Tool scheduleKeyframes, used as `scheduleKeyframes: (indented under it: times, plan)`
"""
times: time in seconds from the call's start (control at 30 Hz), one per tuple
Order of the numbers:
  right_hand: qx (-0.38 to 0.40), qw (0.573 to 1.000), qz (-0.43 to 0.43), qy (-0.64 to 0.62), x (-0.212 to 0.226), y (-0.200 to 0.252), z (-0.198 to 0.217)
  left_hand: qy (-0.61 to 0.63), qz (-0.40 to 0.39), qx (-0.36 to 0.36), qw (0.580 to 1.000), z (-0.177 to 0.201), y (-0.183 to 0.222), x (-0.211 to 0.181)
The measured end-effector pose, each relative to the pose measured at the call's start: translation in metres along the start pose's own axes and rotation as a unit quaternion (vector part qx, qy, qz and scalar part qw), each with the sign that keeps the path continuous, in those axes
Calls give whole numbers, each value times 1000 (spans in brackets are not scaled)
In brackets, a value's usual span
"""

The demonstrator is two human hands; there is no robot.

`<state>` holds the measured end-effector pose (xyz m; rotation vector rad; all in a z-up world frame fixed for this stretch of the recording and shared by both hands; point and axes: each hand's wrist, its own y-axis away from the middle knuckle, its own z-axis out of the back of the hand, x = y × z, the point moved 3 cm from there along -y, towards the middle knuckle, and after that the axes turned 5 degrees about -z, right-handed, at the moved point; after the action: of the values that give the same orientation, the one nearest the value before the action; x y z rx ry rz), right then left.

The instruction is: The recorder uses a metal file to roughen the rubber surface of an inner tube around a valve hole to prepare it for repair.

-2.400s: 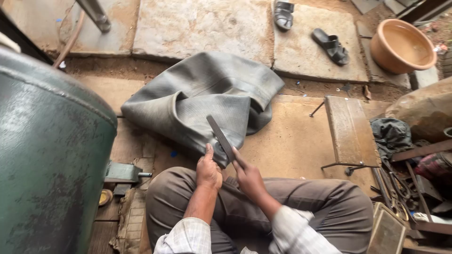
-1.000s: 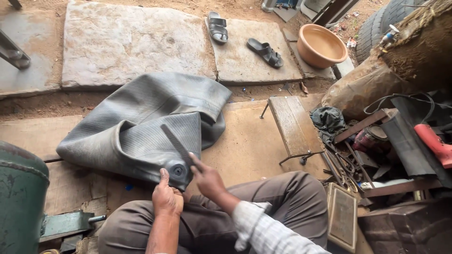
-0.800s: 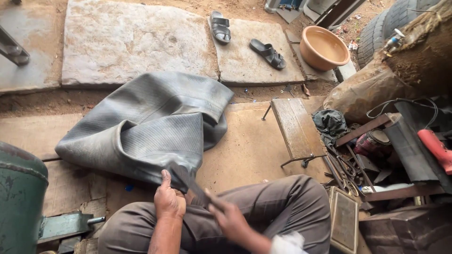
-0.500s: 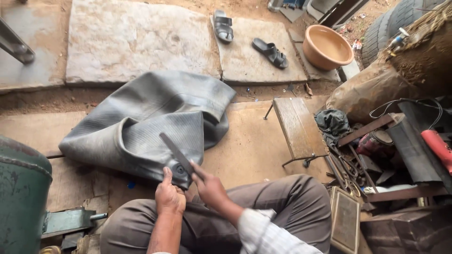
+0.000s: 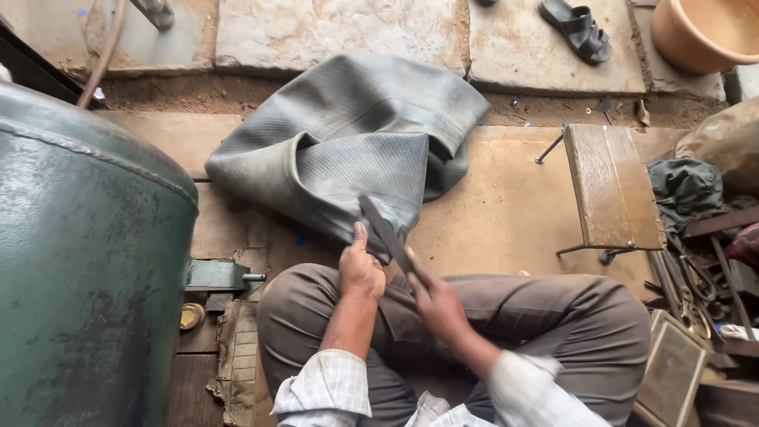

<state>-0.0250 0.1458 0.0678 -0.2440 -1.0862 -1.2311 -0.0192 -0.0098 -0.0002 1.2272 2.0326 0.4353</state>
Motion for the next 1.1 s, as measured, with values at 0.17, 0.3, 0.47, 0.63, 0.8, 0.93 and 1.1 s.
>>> scheduleKeyframes:
  times: [0.17,0.3,0.47,0.63,0.8,0.93,1.1]
  plan:
    - [-90,982,164,22,2,-69,-9,-88,-36,-27,995,22,-23,11]
    - [-24,999,-25,-42,38,-40,18,-33,-24,-27,999,14,-10,3]
    - [32,996,-29,-79,-39,20,3,-29,-31,-21,999,1,-5,-2]
    - [19,999,-14,-27,0,-16,-11,-24,4,16,1000,15,-15,9]
    - [-17,997,-16,-73,28,-77,-12,1,-35,39,999,14,-17,10]
    - [-96,978,183,-21,-3,-55,0,-71,-21,6,997,33,-39,21]
    - [-85,918,388,5,5,34,13,-3,-5,14,1000,-23,18,-14]
